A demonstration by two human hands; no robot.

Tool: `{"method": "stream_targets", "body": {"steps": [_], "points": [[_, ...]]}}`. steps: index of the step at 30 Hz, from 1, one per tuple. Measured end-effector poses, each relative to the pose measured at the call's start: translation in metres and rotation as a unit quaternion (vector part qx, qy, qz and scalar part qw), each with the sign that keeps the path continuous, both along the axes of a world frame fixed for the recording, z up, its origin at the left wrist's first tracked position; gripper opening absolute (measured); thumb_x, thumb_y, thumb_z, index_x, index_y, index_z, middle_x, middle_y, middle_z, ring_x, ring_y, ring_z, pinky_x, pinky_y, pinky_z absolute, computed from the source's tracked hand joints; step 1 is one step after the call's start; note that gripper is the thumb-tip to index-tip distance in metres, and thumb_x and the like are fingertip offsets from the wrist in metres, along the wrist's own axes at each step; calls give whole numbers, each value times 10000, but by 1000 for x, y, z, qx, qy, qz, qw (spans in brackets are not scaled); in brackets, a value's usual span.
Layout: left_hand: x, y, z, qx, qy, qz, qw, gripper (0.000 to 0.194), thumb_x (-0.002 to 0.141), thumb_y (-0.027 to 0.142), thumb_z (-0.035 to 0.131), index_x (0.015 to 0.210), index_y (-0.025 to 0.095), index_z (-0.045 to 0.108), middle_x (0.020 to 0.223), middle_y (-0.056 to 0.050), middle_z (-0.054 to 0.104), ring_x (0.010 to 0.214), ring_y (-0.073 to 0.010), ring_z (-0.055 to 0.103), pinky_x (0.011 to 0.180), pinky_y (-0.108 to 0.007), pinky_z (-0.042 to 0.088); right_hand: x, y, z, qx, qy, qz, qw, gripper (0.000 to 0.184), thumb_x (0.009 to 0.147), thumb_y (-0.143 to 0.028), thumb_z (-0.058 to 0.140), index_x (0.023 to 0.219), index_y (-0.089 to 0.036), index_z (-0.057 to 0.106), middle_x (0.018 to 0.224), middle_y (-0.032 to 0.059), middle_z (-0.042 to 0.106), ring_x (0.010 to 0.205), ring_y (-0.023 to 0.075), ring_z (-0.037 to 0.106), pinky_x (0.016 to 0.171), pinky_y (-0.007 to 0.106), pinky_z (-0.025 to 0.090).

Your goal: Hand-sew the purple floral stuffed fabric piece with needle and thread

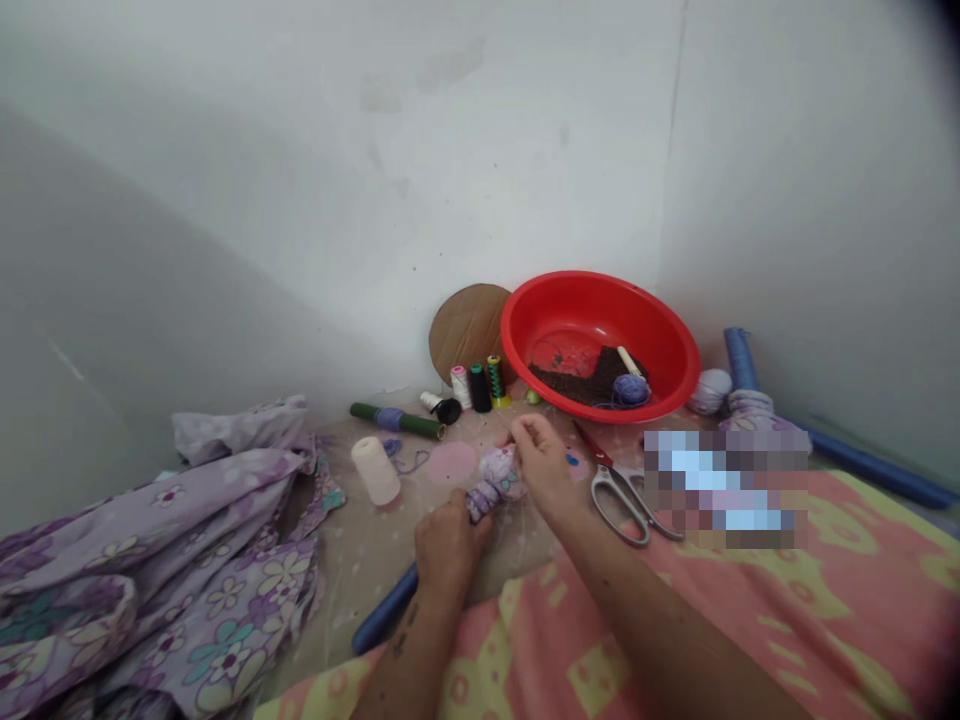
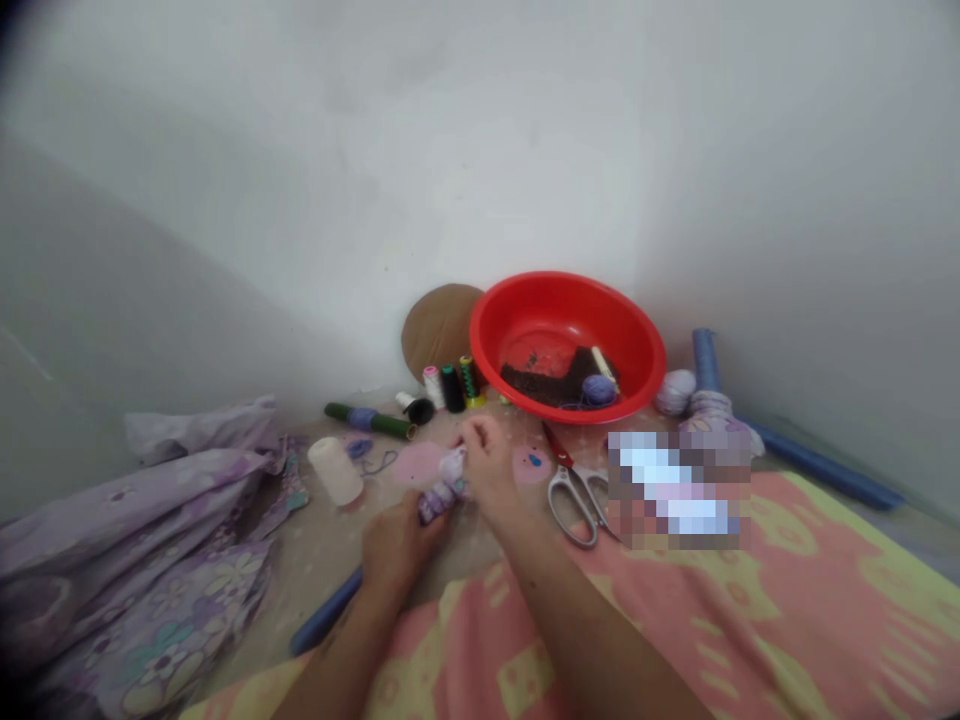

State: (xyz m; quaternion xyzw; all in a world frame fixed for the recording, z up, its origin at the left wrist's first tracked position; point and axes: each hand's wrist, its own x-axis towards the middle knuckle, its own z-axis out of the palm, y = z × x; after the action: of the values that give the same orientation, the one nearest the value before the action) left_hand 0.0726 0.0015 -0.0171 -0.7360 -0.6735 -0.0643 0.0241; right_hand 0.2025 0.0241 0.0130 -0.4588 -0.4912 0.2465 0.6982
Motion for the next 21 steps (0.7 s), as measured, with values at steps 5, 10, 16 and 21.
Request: {"method": "stream_targets", "body": {"steps": [5, 10, 16, 21], "points": [[-1, 2, 1, 0, -8, 3, 1000, 428, 729, 543, 323, 950, 226, 507, 783, -58, 608, 728, -207, 562, 607, -282, 359, 38, -3, 13, 66, 199, -63, 976, 188, 742, -391, 443, 775, -210, 408, 538, -75, 450, 435, 66, 426, 476, 201, 376], [-1, 0, 5, -13, -16, 12, 1000, 440, 733, 533, 333, 970, 212, 518, 811, -61, 607, 766, -190, 555, 633, -261, 349, 70, -10, 18, 130, 29, -312, 941, 210, 769, -352, 423, 877, -187, 495, 772, 12, 531, 701, 114, 491, 688, 280, 384], [-2, 2, 4, -9, -10, 7, 1000, 456, 725, 556, 322, 963, 223, 522, 798, -60, 609, 755, -203, 560, 619, -265, 359, 50, -16, 7, 47, -351, -191, 916, 184, 763, -297, 445, 748, -187, 592, 682, 14, 569, 715, 140, 461, 768, 317, 296], [-3, 4, 2, -3, -10, 4, 1000, 453, 729, 553, 314, 956, 224, 526, 775, -65, 613, 721, -199, 567, 603, -263, 358, 16, -25, 4, 32, -509, -57, 858, 119, 730, -257, 498, 758, -234, 611, 733, -1, 596, 778, 153, 432, 805, 323, 237]]}}
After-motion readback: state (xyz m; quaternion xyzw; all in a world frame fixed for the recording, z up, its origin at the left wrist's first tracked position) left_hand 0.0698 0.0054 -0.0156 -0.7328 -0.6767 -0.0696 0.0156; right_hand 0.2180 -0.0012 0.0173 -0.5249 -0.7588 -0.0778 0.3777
